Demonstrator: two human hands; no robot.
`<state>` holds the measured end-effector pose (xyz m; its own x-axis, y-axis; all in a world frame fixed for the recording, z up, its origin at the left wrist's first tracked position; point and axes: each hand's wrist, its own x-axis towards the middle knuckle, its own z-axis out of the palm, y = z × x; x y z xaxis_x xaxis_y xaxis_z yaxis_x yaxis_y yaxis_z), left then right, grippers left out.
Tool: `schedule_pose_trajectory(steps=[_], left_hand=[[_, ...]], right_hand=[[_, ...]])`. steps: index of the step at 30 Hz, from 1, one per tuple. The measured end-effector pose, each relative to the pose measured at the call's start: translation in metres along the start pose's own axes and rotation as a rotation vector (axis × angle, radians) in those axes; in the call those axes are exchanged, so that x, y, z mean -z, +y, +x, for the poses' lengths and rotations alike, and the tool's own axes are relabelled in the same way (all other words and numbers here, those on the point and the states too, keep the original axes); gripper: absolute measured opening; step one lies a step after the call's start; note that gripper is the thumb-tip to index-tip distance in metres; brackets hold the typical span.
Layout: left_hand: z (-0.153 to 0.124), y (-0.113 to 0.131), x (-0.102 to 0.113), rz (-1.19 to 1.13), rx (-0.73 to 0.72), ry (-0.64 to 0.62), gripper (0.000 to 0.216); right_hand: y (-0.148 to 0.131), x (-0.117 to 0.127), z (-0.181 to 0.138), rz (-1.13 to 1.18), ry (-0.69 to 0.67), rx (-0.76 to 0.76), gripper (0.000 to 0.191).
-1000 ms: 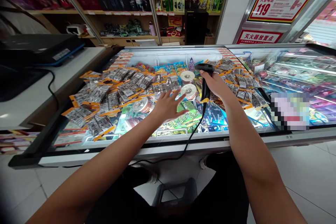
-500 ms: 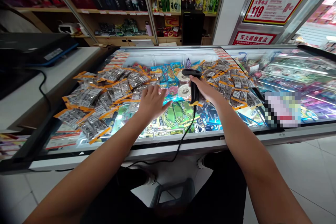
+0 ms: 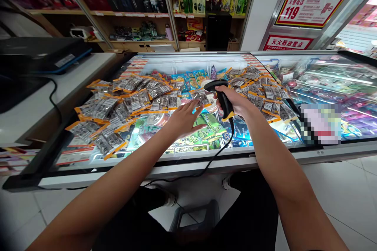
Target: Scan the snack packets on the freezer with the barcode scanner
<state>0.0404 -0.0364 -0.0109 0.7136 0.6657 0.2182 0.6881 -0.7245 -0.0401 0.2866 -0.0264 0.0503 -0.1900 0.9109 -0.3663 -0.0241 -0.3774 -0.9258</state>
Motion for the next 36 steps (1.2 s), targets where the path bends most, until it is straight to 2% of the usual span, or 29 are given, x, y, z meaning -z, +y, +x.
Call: schedule_pose_trajectory(steps=[2, 7, 15, 17, 19, 22, 24, 27, 30, 32, 36], left_hand=[[0.0, -0.006, -0.001, -0.001, 0.043, -0.008, 0.081], [0.001, -0.014, -0.002, -0.026, 0.072, -0.016, 0.08], [0.001, -0.014, 0.001, -0.009, 0.079, 0.01, 0.077], [0.0, -0.015, 0.002, 0.015, 0.108, 0.034, 0.076], [0.0, -0.017, 0.002, 0.044, 0.163, 0.061, 0.075], [0.0, -0.02, 0.004, 0.088, 0.264, 0.083, 0.075], [-0.001, -0.021, 0.006, 0.122, 0.329, 0.087, 0.073], [-0.001, -0.021, 0.011, 0.167, 0.378, 0.087, 0.069], [-0.002, -0.019, 0.015, 0.18, 0.34, 0.095, 0.064], [-0.002, -0.016, 0.017, 0.155, 0.292, 0.092, 0.059], [0.0, -0.011, 0.018, 0.093, 0.225, 0.086, 0.053]], right_hand=[[-0.001, 0.001, -0.004, -0.065, -0.008, -0.016, 0.033], [-0.004, 0.0, -0.011, -0.192, -0.136, -0.051, 0.037], [-0.001, 0.002, -0.009, -0.236, -0.15, -0.007, 0.039], [-0.001, 0.006, -0.006, -0.22, -0.075, 0.055, 0.036], [-0.001, 0.013, -0.002, -0.263, 0.114, 0.181, 0.032], [0.002, 0.025, 0.006, -0.545, 0.49, 0.312, 0.035], [0.004, 0.03, 0.01, -0.763, 0.617, 0.266, 0.043], [0.007, 0.031, 0.012, -0.963, 0.588, 0.151, 0.053], [0.009, 0.028, 0.012, -1.033, 0.514, 0.134, 0.057], [0.01, 0.026, 0.014, -1.048, 0.524, 0.179, 0.057], [0.013, 0.028, 0.018, -1.12, 0.69, 0.349, 0.054]])
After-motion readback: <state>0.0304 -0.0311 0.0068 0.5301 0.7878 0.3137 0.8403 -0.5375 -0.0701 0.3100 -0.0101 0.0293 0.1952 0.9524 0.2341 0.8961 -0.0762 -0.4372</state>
